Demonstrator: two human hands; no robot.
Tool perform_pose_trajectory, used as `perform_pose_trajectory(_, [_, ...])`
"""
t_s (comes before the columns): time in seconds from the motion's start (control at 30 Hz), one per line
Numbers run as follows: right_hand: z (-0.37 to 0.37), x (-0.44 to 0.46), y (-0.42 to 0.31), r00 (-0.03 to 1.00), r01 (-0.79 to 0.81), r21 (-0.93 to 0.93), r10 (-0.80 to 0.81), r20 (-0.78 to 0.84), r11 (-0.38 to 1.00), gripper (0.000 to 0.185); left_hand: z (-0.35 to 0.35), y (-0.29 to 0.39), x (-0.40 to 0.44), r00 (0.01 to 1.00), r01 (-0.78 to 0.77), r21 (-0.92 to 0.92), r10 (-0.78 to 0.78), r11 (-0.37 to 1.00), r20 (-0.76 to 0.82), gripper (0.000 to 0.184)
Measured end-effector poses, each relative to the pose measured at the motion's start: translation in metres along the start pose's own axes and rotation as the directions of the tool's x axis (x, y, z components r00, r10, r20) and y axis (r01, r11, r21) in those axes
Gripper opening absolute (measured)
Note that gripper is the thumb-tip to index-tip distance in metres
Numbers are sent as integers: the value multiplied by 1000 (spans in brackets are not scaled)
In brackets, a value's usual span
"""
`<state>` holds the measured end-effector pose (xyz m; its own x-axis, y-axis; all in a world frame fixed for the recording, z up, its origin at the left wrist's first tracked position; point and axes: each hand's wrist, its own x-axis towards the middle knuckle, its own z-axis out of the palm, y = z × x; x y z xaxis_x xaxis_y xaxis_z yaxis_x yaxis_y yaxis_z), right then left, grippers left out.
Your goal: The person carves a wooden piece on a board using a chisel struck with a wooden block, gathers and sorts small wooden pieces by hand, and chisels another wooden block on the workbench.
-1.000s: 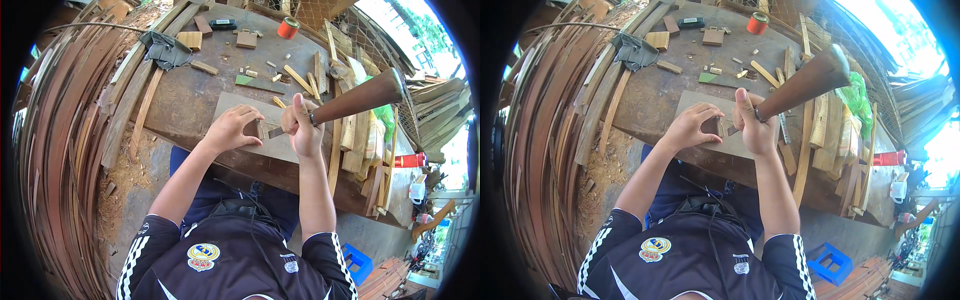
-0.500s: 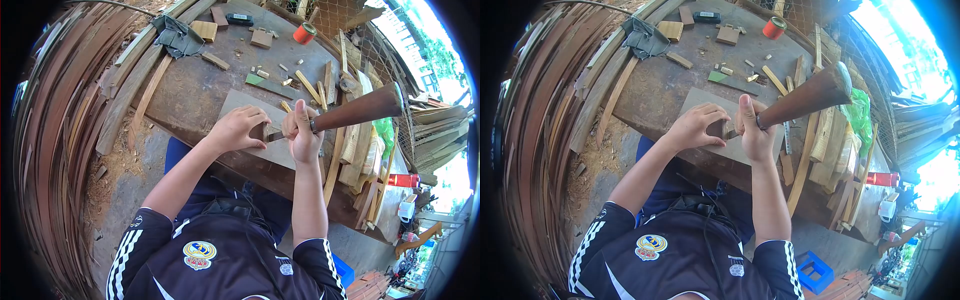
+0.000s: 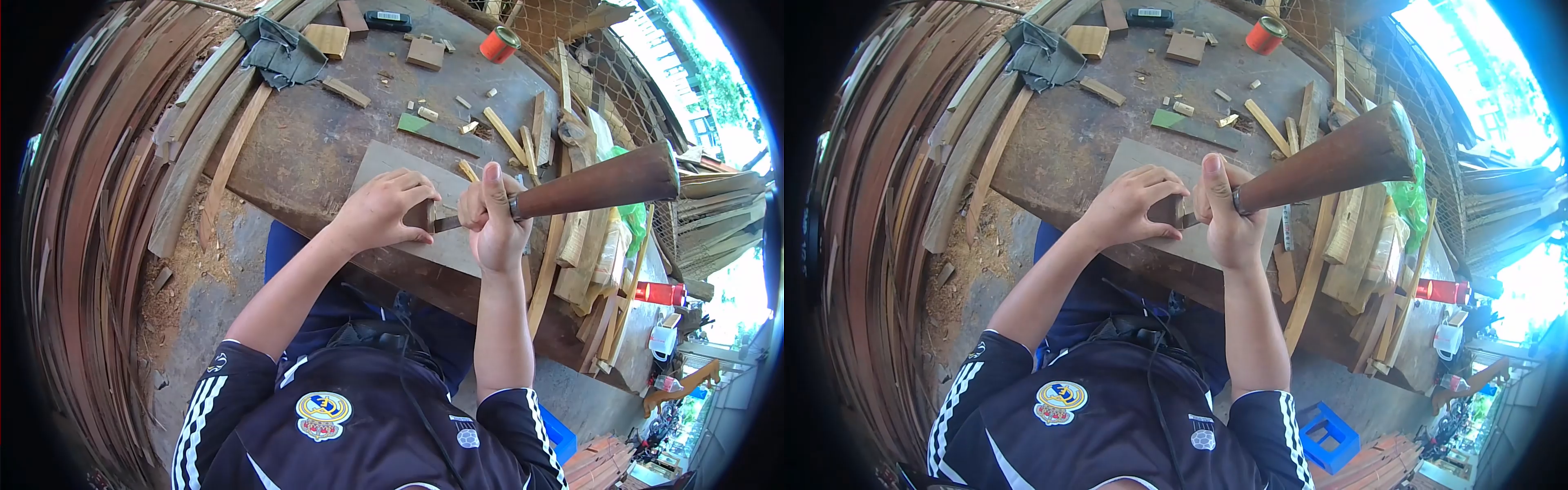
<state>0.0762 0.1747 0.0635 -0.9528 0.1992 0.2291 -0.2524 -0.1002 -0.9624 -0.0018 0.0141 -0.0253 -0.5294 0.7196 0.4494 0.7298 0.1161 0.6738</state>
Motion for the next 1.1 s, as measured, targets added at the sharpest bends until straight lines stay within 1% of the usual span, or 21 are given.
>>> perform_pose_trajectory(0.1, [-1, 0, -1, 1000, -4, 22, 4, -1, 1000, 57, -1, 0, 0, 1000, 4, -2, -4, 1000, 2, 61])
perform_pose_trajectory(0.3, [-1, -3, 0, 999, 14, -6, -14, -31, 1000, 58, -1, 2, 1, 1000, 12, 6, -12, 1000, 5, 60])
perform_pose_trajectory(0.4, [2, -7, 0, 995, 30, -32, -32, -93, 999, 59, -1, 3, 1, 1000, 18, 9, -18, 1000, 9, 60])
perform_pose_trajectory(0.5, [-4, -9, 2, 996, 59, -17, -60, -68, 998, 58, -1, 2, 2, 1000, 14, 10, -14, 1000, 11, 60])
perform_pose_trajectory(0.6, [-14, -3, 3, 999, -10, 70, 7, 41, 997, 47, -1, 2, 2, 1000, -1, 11, 1, 1000, 12, 60])
perform_pose_trajectory(0.7, [-4, 3, 5, 997, 12, -20, -13, -75, 1000, 54, -2, 4, 6, 1000, -4, 23, 4, 1000, 23, 60])
perform_pose_trajectory(0.77, [-3, 2, 11, 993, 9, 35, -5, -116, 999, 48, -4, 8, 7, 999, 0, 43, -2, 999, 38, 59])
perform_pose_trajectory(0.8, [-4, 0, 14, 990, 12, 62, -3, -140, 998, 44, -4, 9, 7, 998, 22, 54, -25, 998, 65, 62])
perform_pose_trajectory(0.87, [-7, -3, 19, 991, 22, -38, -27, -128, 999, 44, -7, 8, 6, 990, 54, 81, -64, 995, 124, 68])
perform_pose_trajectory(0.97, [3, -5, 13, 983, 83, -169, -109, -150, 982, 40, -28, 13, 12, 969, 219, -195, -189, 956, 159, 91])
perform_pose_trajectory(1.03, [8, -5, 8, 968, 165, -233, -203, -150, 958, 35, -57, 27, 30, 983, 178, -365, -186, 914, 14, 110])
perform_pose_trajectory(1.07, [5, -4, 12, 958, 217, -257, -256, -131, 942, 32, -69, 42, 41, 984, 103, -497, -160, 862, -74, 112])
perform_pose_trajectory(1.1, [5, -3, 12, 963, 209, -292, -249, -105, 933, 27, -80, 60, 54, 975, 21, -615, -151, 788, -160, 114])
